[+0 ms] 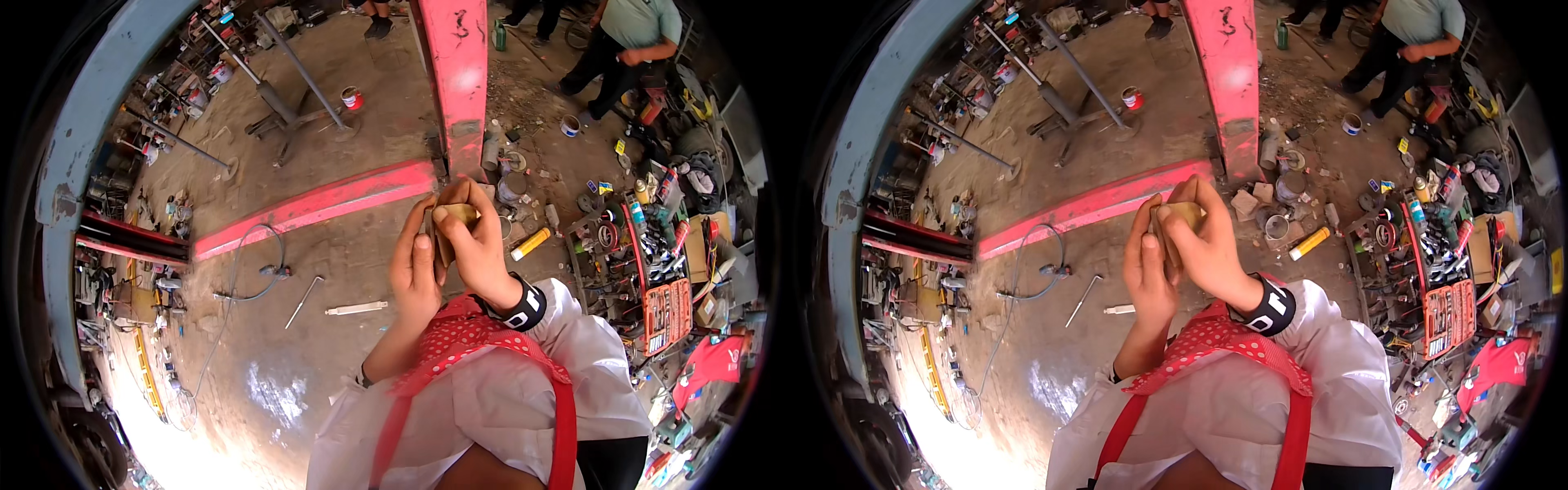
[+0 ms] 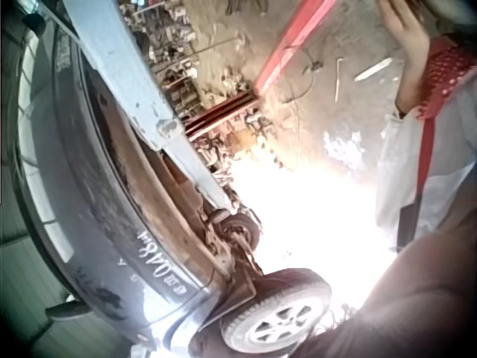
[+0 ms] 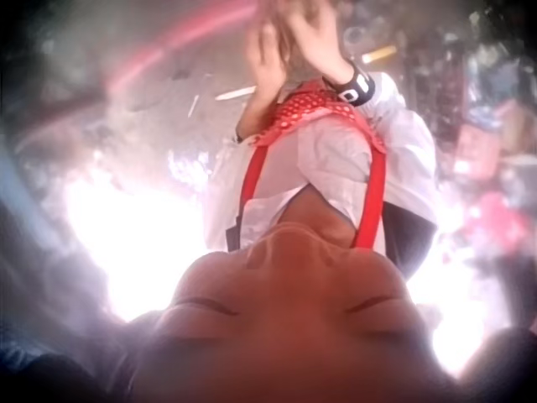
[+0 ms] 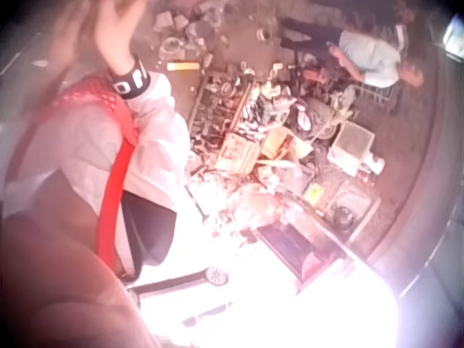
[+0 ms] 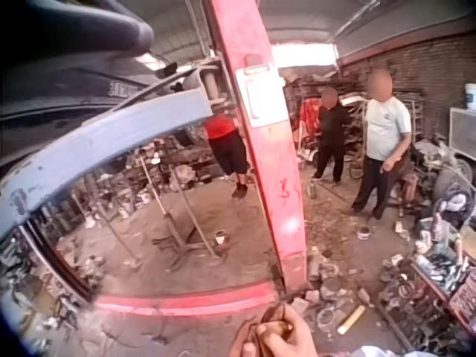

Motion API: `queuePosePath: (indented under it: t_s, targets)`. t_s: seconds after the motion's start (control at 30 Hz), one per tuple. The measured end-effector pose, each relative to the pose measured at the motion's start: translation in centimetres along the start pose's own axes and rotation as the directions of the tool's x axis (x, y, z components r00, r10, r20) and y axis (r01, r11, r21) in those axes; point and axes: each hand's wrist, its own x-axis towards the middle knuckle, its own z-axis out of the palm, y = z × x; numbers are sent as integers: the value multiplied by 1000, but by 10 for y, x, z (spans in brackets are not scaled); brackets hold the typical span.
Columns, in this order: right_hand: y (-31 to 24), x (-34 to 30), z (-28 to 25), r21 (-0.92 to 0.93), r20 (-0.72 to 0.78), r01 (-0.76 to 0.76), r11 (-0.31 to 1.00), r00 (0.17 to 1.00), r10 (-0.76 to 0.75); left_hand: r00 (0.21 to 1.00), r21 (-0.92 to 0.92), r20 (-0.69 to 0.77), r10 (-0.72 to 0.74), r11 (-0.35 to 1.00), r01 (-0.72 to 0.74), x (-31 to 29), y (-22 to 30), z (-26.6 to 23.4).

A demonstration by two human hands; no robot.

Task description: The person holds a small metal piece in their left hand and rubs it with a sanding block in their right hand. They repeatedly turn the metal piece to sand different edges and surfaces. The person continues this sanding action throughout the clip.

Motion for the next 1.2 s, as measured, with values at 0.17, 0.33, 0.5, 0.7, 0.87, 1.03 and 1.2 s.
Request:
queuePosePath:
  t_s: [0.17, 0.33, 0.5, 0.7, 0.87, 1.03, 1.2]
  targets:
    - [13, -4, -8, -55, -30, 138, 989, 990, -139, 997, 64, -8, 72, 995, -72, 5, -4, 9]
    - [-17, -5, -7, 149, -10, -202, 968, 978, 206, 999, 40, -16, 49, 998, -48, 5, -1, 14]
    - [0, -8, -17, 7, -62, -11, 1000, 998, 12, 998, 43, 52, 23, 999, -26, 2, -8, 13]
    - [9, -13, -15, -77, -53, 136, 988, 989, -140, 990, 92, -28, 142, 986, -139, 4, -15, 20]
    - [-10, -10, -19, 185, -34, -181, 966, 981, 190, 999, 75, 45, -6, 997, 3, -3, -5, 16]
    - [10, -15, -16, 19, -42, 9, 1000, 999, -8, 999, 82, 10, 39, 996, -39, -1, -4, 18]
    - [-5, -5, -19, 60, -100, -62, 996, 993, 68, 1000, 90, 21, 3, 996, -5, -4, -7, 20]
